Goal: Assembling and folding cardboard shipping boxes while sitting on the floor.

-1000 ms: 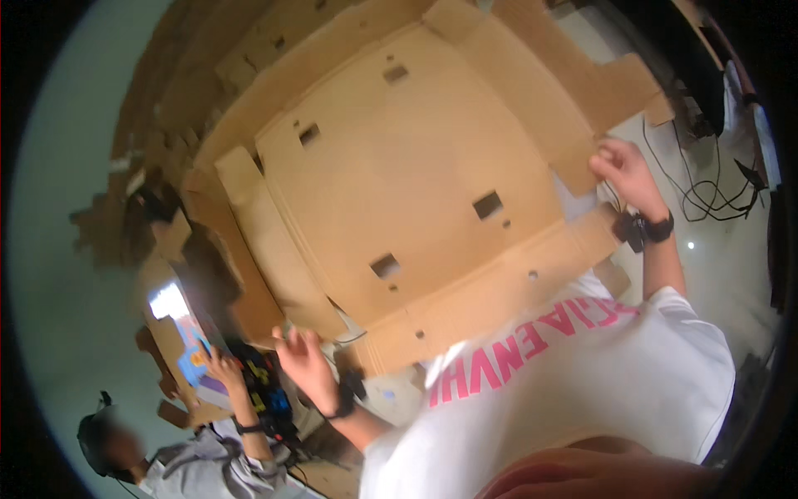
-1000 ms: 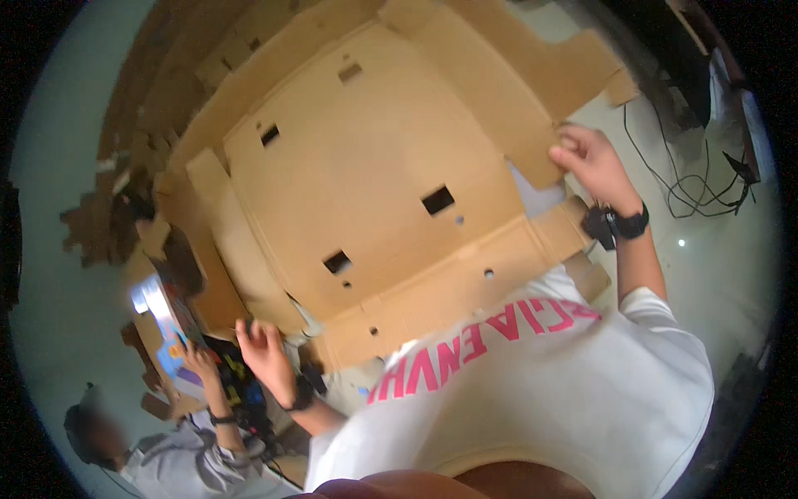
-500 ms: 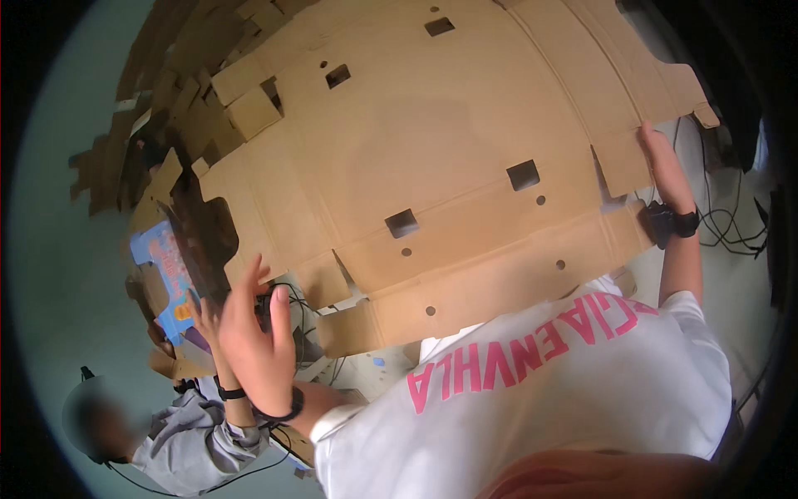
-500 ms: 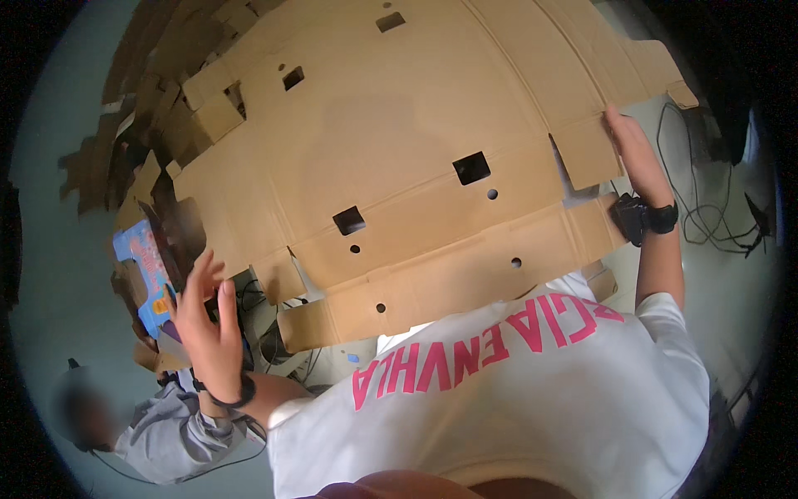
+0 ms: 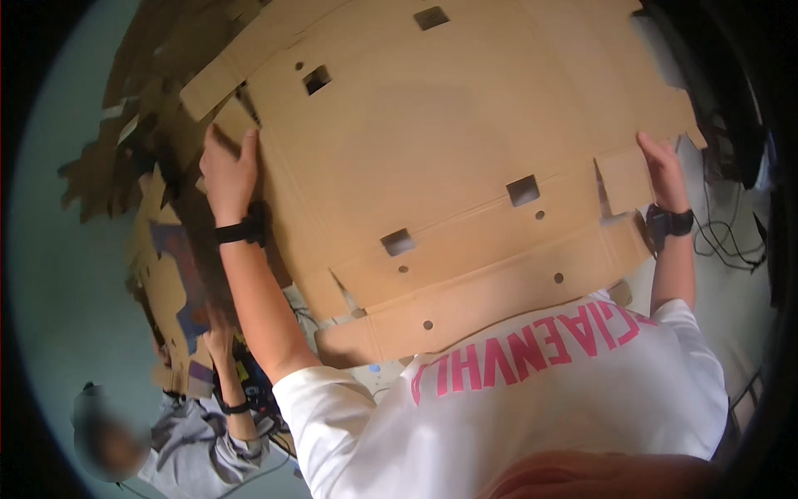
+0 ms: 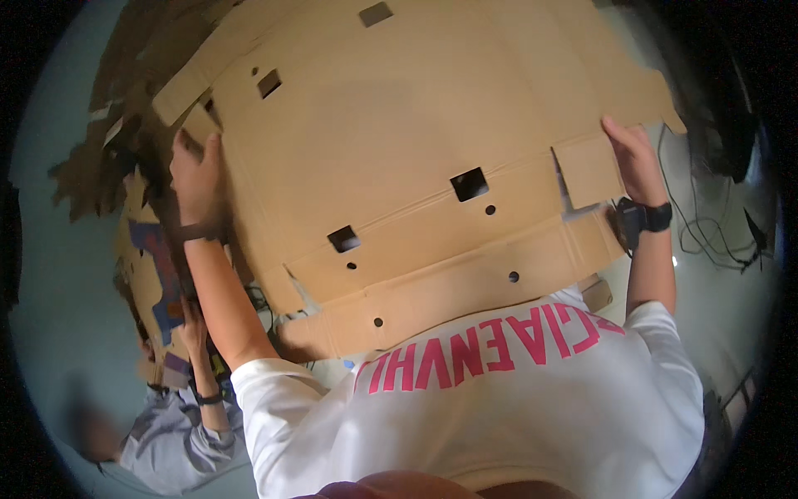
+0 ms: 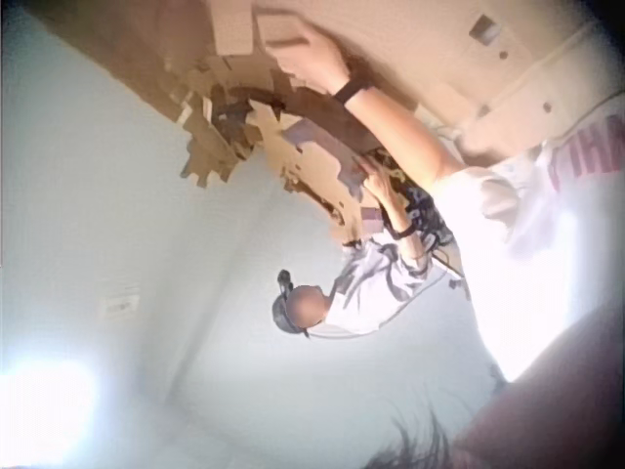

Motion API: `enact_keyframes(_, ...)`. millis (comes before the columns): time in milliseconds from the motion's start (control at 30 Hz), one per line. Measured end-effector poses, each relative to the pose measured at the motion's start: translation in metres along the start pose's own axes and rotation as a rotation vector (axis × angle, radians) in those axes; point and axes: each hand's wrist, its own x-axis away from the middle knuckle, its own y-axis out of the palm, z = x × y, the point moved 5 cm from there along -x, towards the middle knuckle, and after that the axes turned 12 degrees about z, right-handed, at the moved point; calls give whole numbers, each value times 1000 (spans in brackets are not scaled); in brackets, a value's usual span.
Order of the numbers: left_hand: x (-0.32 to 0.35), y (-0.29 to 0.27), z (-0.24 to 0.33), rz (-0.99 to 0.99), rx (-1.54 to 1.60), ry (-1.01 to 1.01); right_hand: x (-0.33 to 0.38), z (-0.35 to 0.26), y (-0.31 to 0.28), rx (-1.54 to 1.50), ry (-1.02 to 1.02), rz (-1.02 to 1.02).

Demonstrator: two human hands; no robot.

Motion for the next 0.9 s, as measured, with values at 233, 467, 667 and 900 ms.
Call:
enact_keyframes(233,-32,39,-6,-429,-81,-123,13,-21,4,402,-42,-70)
enact_keyframes(467,-62,72,24,-361,353,-197,48,-57,27,1179,-92,109)
enact_keyframes(667,-50,73,32,-333,1309,-802,72,-120,84,1809,-698,-229)
enact_keyframes(900,-55,57,34,-89,1379,-571,42,-169,144,726,-155,-975)
